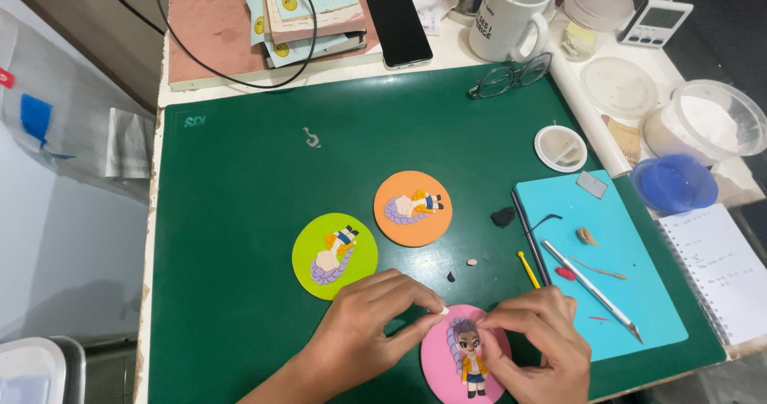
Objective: Shaping and assembling small clay figures on circular bases using hands and precision tools
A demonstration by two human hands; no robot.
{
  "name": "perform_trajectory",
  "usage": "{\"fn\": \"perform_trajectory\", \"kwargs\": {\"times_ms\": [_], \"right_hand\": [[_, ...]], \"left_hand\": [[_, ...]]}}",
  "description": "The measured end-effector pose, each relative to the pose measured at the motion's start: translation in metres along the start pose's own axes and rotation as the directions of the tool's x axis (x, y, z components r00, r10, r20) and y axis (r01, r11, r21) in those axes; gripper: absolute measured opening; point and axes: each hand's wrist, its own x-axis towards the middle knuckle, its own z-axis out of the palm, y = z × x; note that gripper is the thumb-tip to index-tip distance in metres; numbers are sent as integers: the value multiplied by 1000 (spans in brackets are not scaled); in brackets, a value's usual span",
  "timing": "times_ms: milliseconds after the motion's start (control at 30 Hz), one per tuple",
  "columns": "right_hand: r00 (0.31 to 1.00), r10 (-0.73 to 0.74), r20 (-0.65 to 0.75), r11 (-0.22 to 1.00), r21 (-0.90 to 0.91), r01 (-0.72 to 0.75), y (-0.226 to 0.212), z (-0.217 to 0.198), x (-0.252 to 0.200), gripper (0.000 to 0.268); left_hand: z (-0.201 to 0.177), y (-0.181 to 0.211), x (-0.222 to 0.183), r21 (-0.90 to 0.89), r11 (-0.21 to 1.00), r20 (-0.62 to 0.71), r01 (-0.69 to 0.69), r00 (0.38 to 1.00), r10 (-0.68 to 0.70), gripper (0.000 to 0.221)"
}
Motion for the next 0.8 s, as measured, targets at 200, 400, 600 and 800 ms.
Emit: {"fn": "perform_trajectory", "kwargs": {"times_ms": [200,400,600,800], "right_hand": [[999,48,24,999,-4,-48,3,1,-4,16],[999,38,39,999,-29,-37,4,4,-8,8],[998,22,55,999,-48,-19,2,0,-4,14],[994,-55,95,995,-82,63,1,-5,-4,2]], "left_hand": [[-2,0,1,20,999,1,-28,1000,28,8],[-3,0,0,40,999,7,-33,999,33,8],[-5,-2,-1,66,996,35,-61,998,59,6],[-5,-2,-2,90,993,32,-70,997,68,6]]}}
